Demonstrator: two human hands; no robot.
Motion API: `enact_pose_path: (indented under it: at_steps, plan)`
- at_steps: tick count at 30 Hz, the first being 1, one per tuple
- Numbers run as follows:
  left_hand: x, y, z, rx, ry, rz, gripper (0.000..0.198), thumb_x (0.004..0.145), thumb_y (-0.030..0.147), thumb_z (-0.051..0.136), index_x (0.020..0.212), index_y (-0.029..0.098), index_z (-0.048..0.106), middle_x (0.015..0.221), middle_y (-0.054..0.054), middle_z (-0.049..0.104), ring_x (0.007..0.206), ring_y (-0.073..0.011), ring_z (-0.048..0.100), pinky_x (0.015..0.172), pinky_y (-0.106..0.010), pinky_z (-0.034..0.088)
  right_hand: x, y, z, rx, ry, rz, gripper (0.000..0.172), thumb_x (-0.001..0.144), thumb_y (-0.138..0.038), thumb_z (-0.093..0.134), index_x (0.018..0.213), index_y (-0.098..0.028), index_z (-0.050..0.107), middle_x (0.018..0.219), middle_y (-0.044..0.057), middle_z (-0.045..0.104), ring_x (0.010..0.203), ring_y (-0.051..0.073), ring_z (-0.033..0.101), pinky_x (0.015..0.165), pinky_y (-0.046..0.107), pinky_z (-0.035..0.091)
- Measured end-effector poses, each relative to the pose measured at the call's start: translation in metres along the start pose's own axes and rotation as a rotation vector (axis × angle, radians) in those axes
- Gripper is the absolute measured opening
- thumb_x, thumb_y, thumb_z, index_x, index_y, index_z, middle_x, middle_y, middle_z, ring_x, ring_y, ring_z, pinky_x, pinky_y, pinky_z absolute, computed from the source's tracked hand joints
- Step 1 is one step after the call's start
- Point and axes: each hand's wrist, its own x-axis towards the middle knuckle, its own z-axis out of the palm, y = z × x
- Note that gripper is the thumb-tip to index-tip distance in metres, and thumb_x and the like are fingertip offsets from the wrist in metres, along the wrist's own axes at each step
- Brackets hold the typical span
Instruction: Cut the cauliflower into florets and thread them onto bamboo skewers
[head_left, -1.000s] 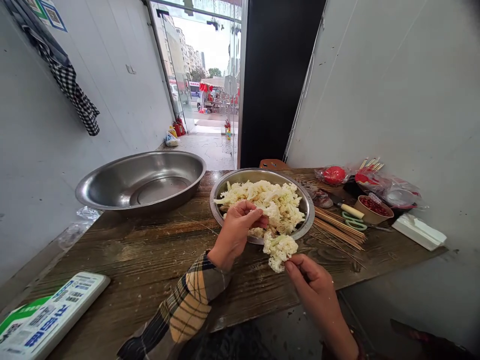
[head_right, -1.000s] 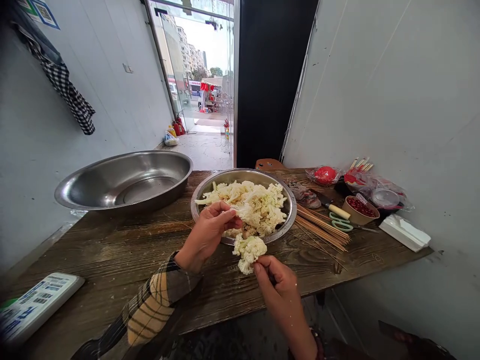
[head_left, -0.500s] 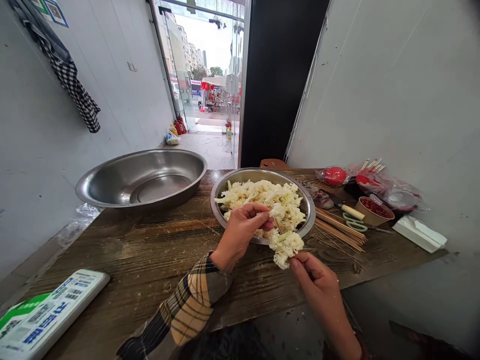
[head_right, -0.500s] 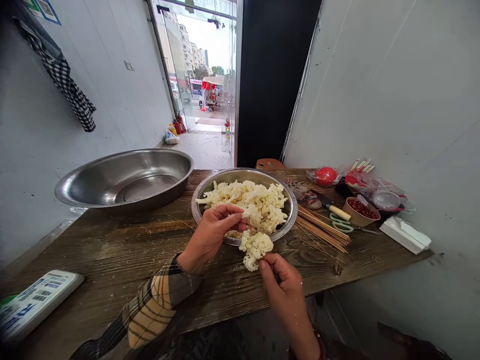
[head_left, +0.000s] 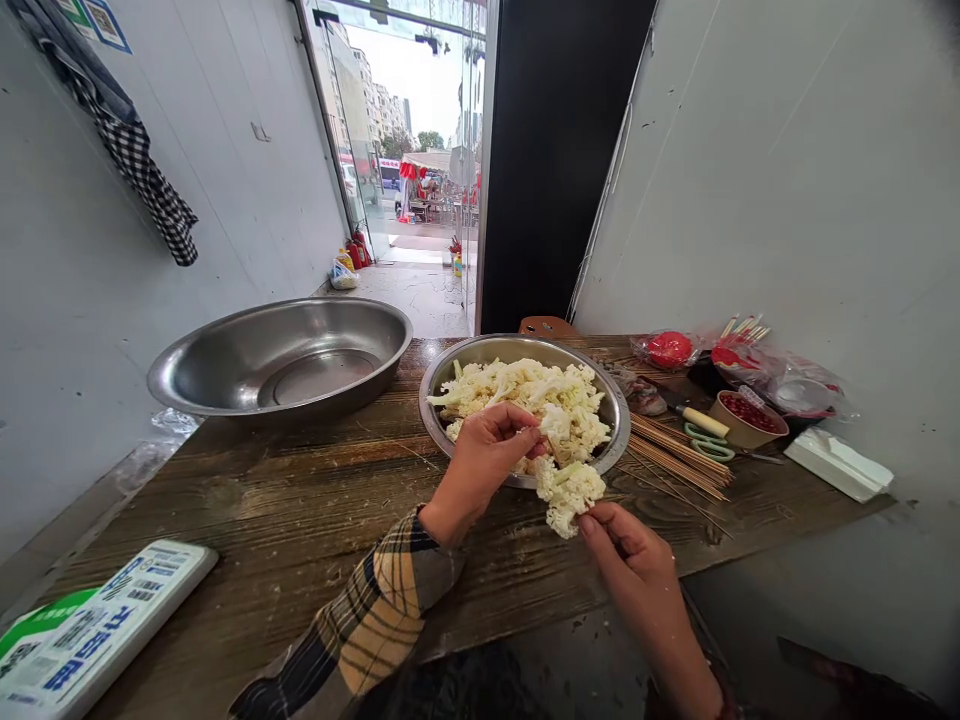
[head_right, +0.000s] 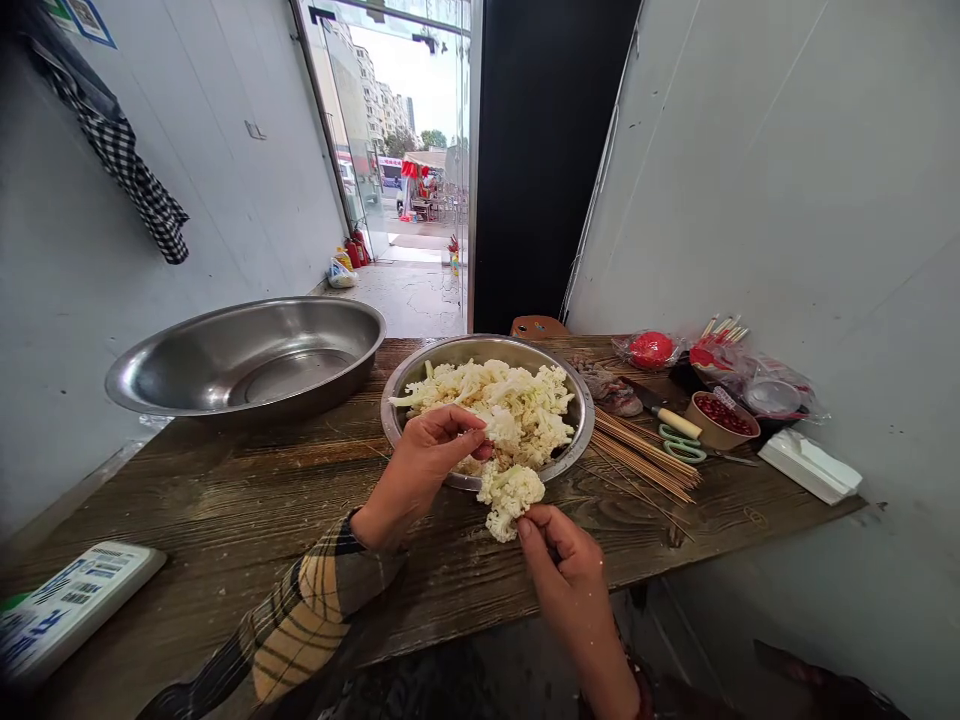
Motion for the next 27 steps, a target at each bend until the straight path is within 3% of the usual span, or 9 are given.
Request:
enact_pose_path:
  at_steps: [11, 21, 27]
  plan:
    - [0.001, -0.002, -0.004, 0.117, -0.050, 0.052, 0.018, 0.072, 0.029, 0.070, 0.076, 0.014, 0.060, 0.065, -0.001, 0.066, 0.061, -0.0128, 0.063, 0.060, -0.023, 0.047, 0.001, 0.004, -0.004, 0.021, -0.007, 0.004, 0.028, 0.086, -0.042, 0.052, 0.080, -0.017, 0.064, 0.068, 0.001, 0.059, 0.062, 0.013, 0.051, 0.056, 0.021, 0.040]
    - [0.000, 0.000, -0.005, 0.278, -0.100, 0.095, 0.012, 0.073, 0.025, 0.067, 0.073, 0.013, 0.064, 0.063, 0.000, 0.061, 0.059, -0.0102, 0.055, 0.056, -0.023, 0.043, 0.001, 0.007, -0.005, 0.056, -0.008, 0.005, 0.027, 0.086, -0.041, 0.053, 0.075, -0.018, 0.063, 0.068, 0.000, 0.058, 0.063, 0.012, 0.051, 0.058, 0.020, 0.041]
    - [0.001, -0.001, -0.006, 0.194, -0.138, 0.043, 0.013, 0.071, 0.025, 0.069, 0.073, 0.013, 0.063, 0.064, 0.000, 0.060, 0.057, -0.0099, 0.054, 0.055, -0.023, 0.042, 0.004, 0.012, -0.004, 0.068, 0.006, -0.025, 0.027, 0.085, -0.040, 0.054, 0.071, -0.018, 0.060, 0.062, -0.002, 0.054, 0.057, 0.011, 0.047, 0.053, 0.019, 0.037]
